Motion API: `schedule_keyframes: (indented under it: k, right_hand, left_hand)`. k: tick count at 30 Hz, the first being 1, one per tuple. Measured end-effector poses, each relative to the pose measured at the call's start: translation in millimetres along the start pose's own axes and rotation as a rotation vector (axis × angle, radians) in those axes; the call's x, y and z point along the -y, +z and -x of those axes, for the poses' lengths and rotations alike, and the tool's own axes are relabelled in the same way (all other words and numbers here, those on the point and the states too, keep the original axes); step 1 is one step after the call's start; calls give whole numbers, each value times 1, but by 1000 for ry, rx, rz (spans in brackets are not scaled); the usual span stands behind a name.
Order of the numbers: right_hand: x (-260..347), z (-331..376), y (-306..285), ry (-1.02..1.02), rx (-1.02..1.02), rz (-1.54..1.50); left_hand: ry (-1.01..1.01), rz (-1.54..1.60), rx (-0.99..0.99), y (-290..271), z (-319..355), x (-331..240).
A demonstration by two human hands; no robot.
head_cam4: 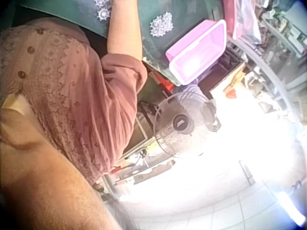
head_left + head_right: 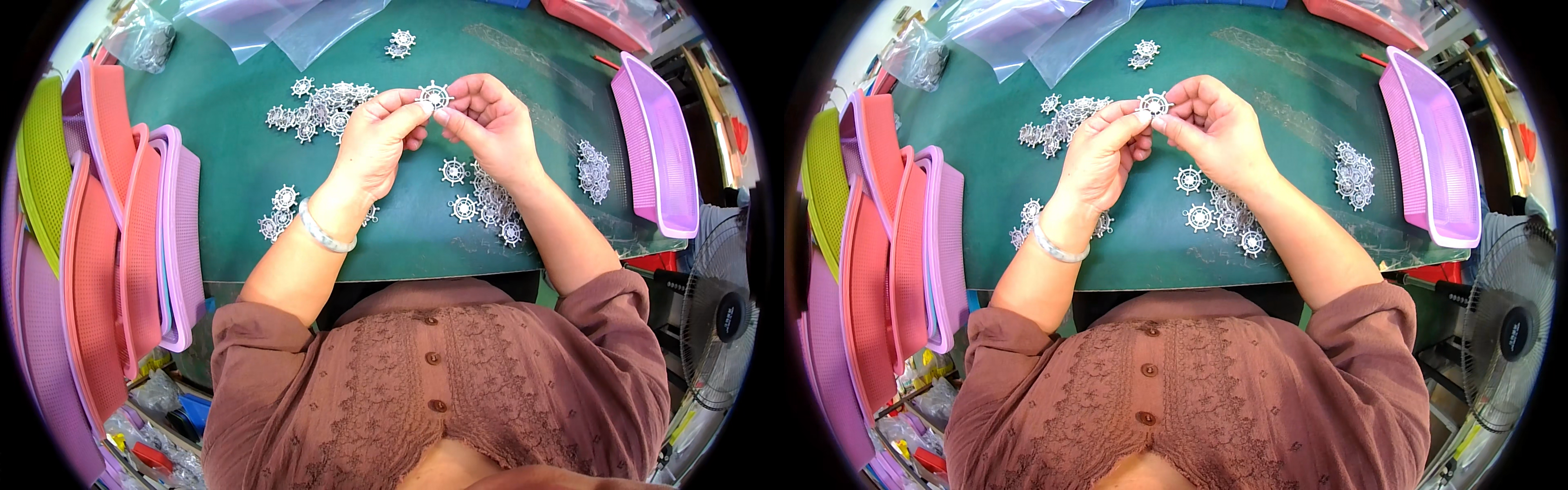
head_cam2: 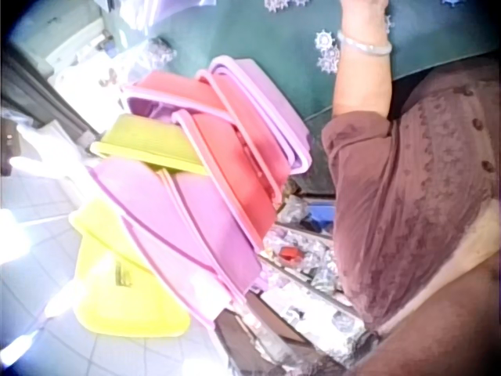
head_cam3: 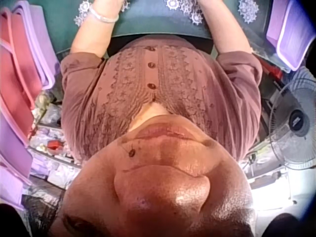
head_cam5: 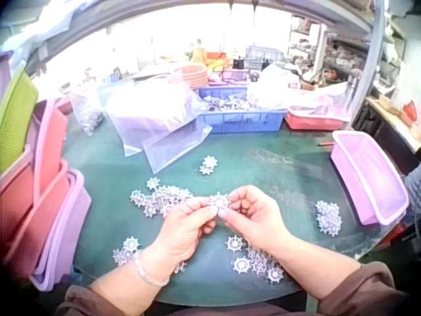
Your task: The person picks up small silver ship-wheel-shaped metal pieces from a green table and links them together by hand. They repeatedly pick up two pieces, interlock them, and place the connected pair back on the table, continuing this process throughout the clip.
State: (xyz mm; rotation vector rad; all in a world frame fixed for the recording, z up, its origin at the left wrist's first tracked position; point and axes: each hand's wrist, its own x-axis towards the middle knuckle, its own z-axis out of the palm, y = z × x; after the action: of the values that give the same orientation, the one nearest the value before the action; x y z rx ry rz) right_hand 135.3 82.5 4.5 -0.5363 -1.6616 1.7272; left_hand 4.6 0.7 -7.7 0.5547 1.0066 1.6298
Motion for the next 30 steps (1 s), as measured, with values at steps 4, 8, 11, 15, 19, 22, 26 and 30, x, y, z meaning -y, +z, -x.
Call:
schedule_keyframes:
  k: [4,8,11,15,19,22,26,30]
  right_hand:
    - [-6,0,-1,-48,27,35]
    - [-12,1,-2,-95,57,71]
    - [-11,0,-3,-111,51,130]
    - [-3,-3,-5,-83,22,218]
    - [-10,-11,-12,-37,54,450]
    - [-3,-16,-10,-6,134,765]
    - [-2,-32,-8,-179,238,1066]
    - [-8,-39,7,-251,296,1106]
  left_hand:
    - [-10,3,8,0,0,-1]
    - [18,-17,3,1,1,-1]
    - [60,10,-50,2,1,-7]
    - [197,53,-150,-6,-3,-30]
    - [330,59,-218,-19,-8,-42]
    - [357,107,-246,-22,-10,-44]
    - [318,129,-250,-23,-9,-43]
    - [318,138,-243,-27,-9,-45]
